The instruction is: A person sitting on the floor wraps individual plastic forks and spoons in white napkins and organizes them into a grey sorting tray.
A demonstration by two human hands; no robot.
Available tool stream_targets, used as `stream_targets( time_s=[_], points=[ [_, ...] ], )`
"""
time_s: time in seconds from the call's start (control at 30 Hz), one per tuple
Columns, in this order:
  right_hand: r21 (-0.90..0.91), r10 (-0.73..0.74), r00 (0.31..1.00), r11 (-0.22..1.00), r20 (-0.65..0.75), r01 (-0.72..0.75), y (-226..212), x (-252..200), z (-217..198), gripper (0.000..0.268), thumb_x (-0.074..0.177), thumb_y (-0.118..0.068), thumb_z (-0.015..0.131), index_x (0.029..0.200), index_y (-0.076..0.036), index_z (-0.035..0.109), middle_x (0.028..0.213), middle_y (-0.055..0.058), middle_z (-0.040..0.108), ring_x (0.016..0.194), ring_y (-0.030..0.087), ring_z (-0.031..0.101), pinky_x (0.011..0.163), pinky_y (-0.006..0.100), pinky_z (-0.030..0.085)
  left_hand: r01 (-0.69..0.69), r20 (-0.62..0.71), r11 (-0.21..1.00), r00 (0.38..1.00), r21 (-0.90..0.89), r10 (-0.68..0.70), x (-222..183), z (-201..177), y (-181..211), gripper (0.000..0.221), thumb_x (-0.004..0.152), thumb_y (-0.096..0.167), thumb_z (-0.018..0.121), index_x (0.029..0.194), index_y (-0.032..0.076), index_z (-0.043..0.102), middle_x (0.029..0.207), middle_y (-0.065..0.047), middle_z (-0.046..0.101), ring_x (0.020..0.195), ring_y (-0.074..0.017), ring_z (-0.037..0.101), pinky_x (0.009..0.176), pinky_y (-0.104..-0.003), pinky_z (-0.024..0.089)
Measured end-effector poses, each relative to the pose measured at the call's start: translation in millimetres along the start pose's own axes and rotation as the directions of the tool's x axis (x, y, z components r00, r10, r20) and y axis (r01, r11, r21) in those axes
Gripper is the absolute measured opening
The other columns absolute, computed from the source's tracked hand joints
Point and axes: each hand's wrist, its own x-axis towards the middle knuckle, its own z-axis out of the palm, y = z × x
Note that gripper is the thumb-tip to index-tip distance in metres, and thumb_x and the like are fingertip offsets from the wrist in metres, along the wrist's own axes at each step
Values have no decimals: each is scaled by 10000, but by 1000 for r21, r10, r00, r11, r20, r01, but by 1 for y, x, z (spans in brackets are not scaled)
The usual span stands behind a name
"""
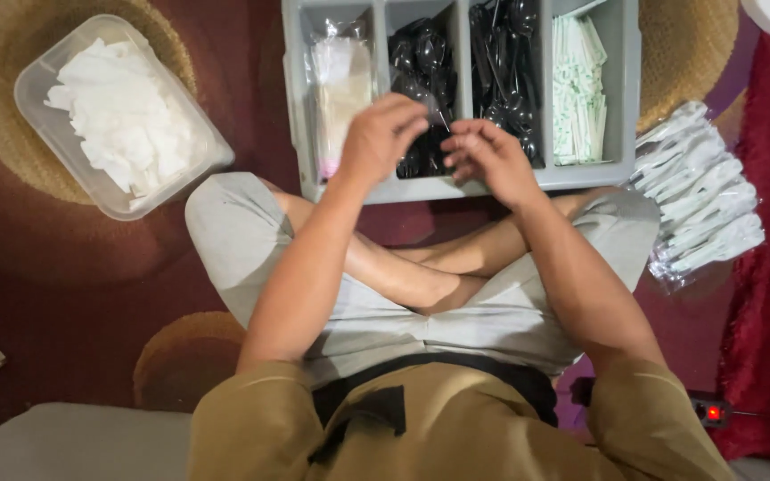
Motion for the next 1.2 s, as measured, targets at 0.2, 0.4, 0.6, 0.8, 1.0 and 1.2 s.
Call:
stream_targets(
  time_s=[0.2, 0.4, 0.6, 0.8, 1.0, 1.2],
  points=[
    [240, 137, 991, 962, -12, -130, 2, 1, -2, 470, 1113, -247, 429, 1439, 88, 479, 1153, 222, 684, 958, 301, 756, 769, 416, 677, -263, 240, 963, 932, -63, 270, -11, 30, 8, 107, 965, 106, 713, 1030, 67, 789, 1045, -137, 745, 1094, -345, 685, 998, -424, 550],
    [114, 70, 987, 992, -142, -54, 11, 7, -8, 315, 1011, 23, 613, 1324, 35, 590, 1081, 143, 741, 883, 230, 760, 749, 378, 684, -280, 192, 959, 940, -36, 282, -6, 17, 27, 222, 882, 265, 844, 966, 70, 781, 1119, -102, 724, 1177, -298, 650, 1004, -370, 558],
    [-117, -110, 983, 989, -144, 94, -10, 4, -3, 243, 1026, 9, 633, 1267, 32, 652, 1070, 133, 756, 1017, 117, 710, 937, 282, 600, 371, 112, 890, 928, -263, -354, 1, 12, 18, 567, 834, 252, 917, 1270, 39, 625, 1330, -200, 572, 1164, -429, 646, 869, -363, 673],
    [-244, -134, 988, 963, -80, 111, -8, -2, -5, 218, 1054, -41, 667, 1263, 23, 665, 971, 95, 749, 930, 93, 666, 847, 280, 599, 580, 379, 717, 809, -386, -450, 0, 16, 13, 253, 862, 180, 847, 1075, 78, 757, 1006, -125, 796, 928, -212, 766, 721, -296, 653],
    [-218, -152, 988, 965, -21, 144, -1, 0, 4, 405, 905, 6, 811, 1276, 15, 650, 1015, 128, 749, 933, 153, 727, 833, 318, 620, 502, 254, 723, 865, -474, -434, 1, 8, 14, 153, 895, 121, 798, 1037, 80, 761, 867, -115, 798, 775, -146, 773, 717, -236, 606],
    [-225, -132, 991, 966, -5, 128, 9, 0, -1, 373, 923, 52, 777, 1274, 32, 654, 964, 139, 739, 867, 179, 740, 779, 330, 631, 488, 254, 707, 872, -511, -418, 2, 9, 12, 184, 867, 108, 850, 1036, 99, 779, 885, -74, 799, 762, -96, 726, 659, -217, 585]
  ],
)
